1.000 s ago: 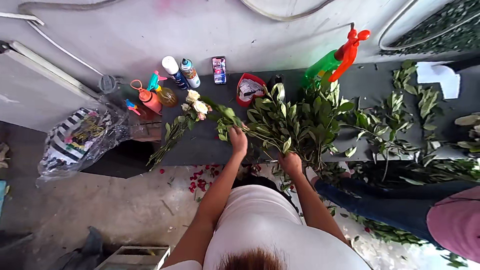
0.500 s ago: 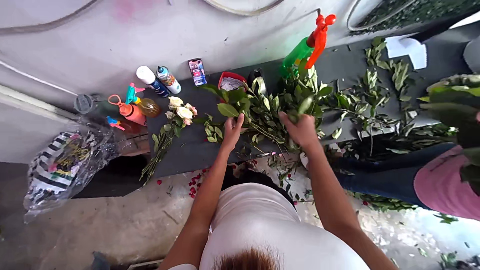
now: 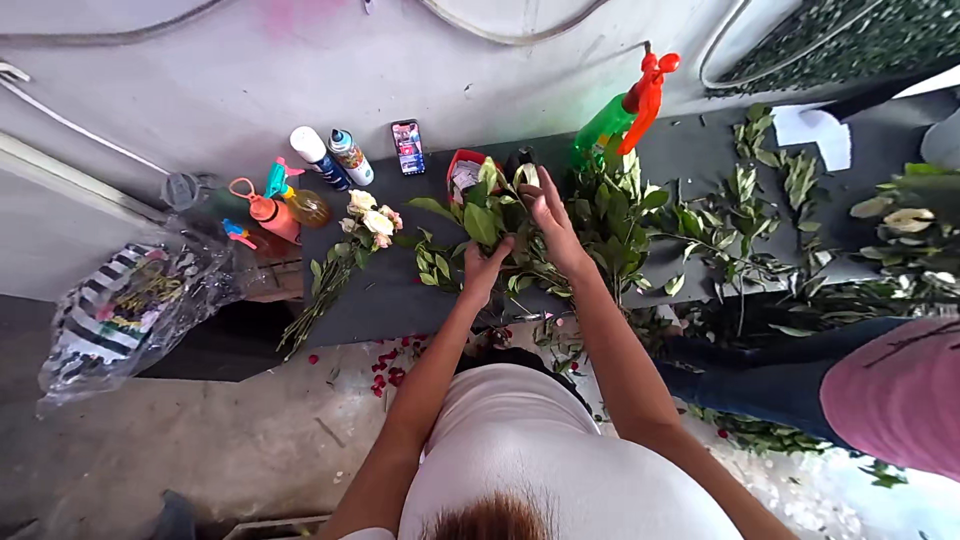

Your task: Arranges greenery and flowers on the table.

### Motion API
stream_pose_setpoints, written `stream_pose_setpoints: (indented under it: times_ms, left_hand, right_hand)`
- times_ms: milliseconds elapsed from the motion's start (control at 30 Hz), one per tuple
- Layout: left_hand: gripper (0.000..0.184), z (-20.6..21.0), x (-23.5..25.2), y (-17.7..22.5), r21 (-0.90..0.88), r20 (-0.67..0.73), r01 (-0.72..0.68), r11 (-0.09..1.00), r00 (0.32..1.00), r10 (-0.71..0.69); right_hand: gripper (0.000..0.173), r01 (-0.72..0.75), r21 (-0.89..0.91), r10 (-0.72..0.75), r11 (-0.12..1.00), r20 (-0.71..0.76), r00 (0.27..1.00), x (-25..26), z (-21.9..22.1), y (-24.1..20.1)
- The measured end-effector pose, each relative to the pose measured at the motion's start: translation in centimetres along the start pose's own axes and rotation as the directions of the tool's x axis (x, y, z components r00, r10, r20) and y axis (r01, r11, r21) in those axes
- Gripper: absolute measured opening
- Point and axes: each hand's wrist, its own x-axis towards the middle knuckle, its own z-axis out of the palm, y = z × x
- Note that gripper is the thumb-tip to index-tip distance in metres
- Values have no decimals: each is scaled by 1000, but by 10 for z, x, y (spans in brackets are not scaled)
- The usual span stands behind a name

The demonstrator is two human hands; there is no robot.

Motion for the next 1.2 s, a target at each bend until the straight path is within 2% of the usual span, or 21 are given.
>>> stream_pose_setpoints:
  times_ms: [33,133,267,367,467,533,600,667,700,800,867,967,1033,1200]
  left_hand:
    - [44,-2,1,2,-24,-27,3,1000,1000,-4]
    - [44,-11,3,0,-65,-103,10,998,995,-16]
    - [49,-27,0,-17,64,-169,59,996,984,-47]
    - [57,-42,-14,-30,176,-157,147,973,980,-120]
    - [60,-56,-20,-39,215,-173,183,959,974,-147]
    - [60,-67,-19,-44,211,-211,214,954,963,-169]
    - [60,-78,-9,-54,198,-242,255,946,948,-204]
    - [73,-94,0,-66,239,-257,339,910,926,-278]
    - [84,-103,0,-72,282,-274,392,876,907,-318]
    - [111,-123,-3,-91,401,-438,536,743,825,-358]
    - [105,-128,-11,-97,407,-472,548,730,811,-346]
    - [88,-134,-36,-100,367,-444,536,760,819,-363]
    - [82,-137,-54,-99,333,-459,550,766,804,-378]
    - [74,-145,-84,-97,285,-497,590,756,765,-410]
  right_hand:
    - [93,-41,-61,41,997,-5,999,-7,-3,3]
    - [73,-168,-318,211,933,105,972,-38,1,6]
    - [64,-241,-521,395,819,207,895,-57,25,23]
    - [49,-294,-500,454,815,235,859,-64,41,45]
    - [45,-280,-455,428,846,265,864,-69,59,65]
    - [53,-277,-398,410,874,302,861,-72,67,80]
    - [70,-311,-350,421,884,303,855,-74,66,98]
    - [81,-366,-329,451,871,239,860,-77,53,120]
    - [78,-413,-318,483,853,186,856,-80,42,132]
    - [47,-539,-365,576,759,-11,818,-83,6,165]
    - [41,-594,-424,614,684,-106,782,-81,-11,184]
    - [47,-605,-555,654,571,-137,744,-76,-18,211]
    - [51,-603,-618,663,504,-170,729,-72,-12,220]
    - [43,-586,-676,642,448,-214,736,-65,-10,227]
